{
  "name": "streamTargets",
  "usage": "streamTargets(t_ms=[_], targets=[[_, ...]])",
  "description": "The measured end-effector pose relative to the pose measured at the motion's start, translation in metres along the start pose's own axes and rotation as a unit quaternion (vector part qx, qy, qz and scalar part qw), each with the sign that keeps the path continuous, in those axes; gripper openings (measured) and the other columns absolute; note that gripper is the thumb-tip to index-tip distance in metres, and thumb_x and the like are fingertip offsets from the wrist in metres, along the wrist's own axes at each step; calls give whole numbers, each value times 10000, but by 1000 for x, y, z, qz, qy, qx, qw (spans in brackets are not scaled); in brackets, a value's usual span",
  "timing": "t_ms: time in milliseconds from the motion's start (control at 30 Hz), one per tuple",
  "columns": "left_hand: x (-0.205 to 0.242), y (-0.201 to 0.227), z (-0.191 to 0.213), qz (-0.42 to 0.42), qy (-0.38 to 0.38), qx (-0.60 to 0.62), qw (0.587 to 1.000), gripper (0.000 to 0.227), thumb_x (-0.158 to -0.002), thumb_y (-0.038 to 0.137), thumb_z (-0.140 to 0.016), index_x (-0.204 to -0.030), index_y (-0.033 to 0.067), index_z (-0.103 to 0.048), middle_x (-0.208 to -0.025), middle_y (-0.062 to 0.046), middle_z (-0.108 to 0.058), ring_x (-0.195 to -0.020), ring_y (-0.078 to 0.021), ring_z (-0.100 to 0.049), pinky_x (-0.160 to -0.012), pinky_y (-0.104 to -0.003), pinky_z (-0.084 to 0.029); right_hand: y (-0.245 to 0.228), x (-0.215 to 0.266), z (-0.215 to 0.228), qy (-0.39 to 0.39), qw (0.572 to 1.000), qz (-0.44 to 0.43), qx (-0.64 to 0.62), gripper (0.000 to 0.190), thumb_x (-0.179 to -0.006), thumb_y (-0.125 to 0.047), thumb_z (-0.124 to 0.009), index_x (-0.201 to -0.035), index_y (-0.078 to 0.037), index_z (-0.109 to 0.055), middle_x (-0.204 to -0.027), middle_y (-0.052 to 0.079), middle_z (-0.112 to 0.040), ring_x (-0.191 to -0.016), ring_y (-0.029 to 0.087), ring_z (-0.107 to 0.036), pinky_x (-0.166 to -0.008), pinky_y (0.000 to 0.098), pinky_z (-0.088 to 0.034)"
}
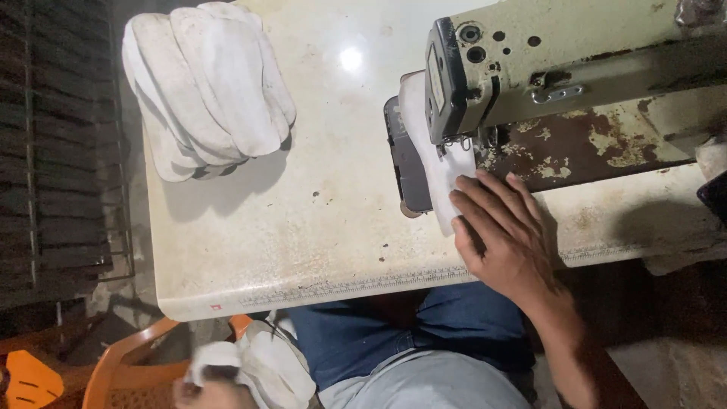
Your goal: Using an industrial sewing machine to stitch the perimeter of shoe insoles at a rapid pace.
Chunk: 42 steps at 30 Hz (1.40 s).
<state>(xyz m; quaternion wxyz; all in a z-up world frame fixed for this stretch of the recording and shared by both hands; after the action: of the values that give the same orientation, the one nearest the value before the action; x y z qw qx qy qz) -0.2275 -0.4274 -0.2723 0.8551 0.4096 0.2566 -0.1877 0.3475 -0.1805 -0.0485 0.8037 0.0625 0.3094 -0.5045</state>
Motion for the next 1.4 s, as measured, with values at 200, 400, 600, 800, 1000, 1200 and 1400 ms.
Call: streamTargets(t_ms=[200,400,600,800,1000,1200,1400], targets=[[-47,264,71,4,-88,223,971,151,-1116,135,-509,-1239,54,-539,-1252,-194,-589,-1130,-304,-616,-901,-384,-553,0,-2,6,21,1000,-11,17,293,-974,-156,-711,-1238,-40,-764,-1379,124,-718,-1344,324,-616,-1211,499,-390],[31,318,46,106,-346,277,890,192,-940,64,-641,-1090,148,-726,-1096,-15,-744,-965,-105,-672,-828,-218,-522,2,-1,9,29,999,-33,13,297,-986,-167,-702,-1249,-40,-754,-1372,126,-712,-1354,333,-594,-1201,524,-393],[150,367,38,158,-659,309,667,197,-877,73,-732,-1067,58,-781,-1144,-113,-823,-1033,-180,-719,-874,-311,-571,10,3,7,25,997,-73,-2,283,-1033,-161,-629,-1270,-56,-741,-1402,105,-687,-1393,339,-552,-1222,543,-364],[181,388,55,148,-744,325,565,190,-915,77,-746,-1085,7,-794,-812,-71,-730,-761,-125,-609,-701,-278,-497,19,10,-5,-12,995,-94,-44,397,-998,-37,-550,-1373,-64,-677,-1499,86,-619,-1471,345,-470,-1264,571,-267],[192,409,71,132,-776,328,522,227,-937,146,-749,-1103,-1,-802,-652,41,-275,-625,-94,-316,-635,-263,-381,24,5,-8,-39,994,-95,-31,406,-979,44,-582,-1362,-71,-652,-1491,83,-599,-1501,370,-410,-1251,616,-265],[204,423,71,142,-774,352,508,226,-941,128,-744,-1121,-2,-785,-633,49,-307,-622,-90,-347,-615,-265,-329,29,-6,-7,-68,994,-68,52,442,-922,34,-607,-1333,-124,-636,-1392,83,-622,-1496,384,-439,-1256,585,-240],[214,436,67,185,-759,373,500,286,-932,133,-732,-1186,4,-748,-713,22,-578,-677,-95,-474,-642,-267,-399,39,-3,-20,-59,995,-77,26,524,-902,59,-595,-1393,-118,-646,-1491,132,-628,-1506,410,-416,-1268,615,-184]])
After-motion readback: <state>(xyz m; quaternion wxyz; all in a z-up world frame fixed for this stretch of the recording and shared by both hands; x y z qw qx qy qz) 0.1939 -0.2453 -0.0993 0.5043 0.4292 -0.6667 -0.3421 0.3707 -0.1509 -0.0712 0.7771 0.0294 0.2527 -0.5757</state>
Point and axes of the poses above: each hand's wrist, its own x-axis away from the middle knuckle, its own z-axis out of the back of the hand, y = z × x, the point moved 6 cm from there along -x, towards the middle knuckle
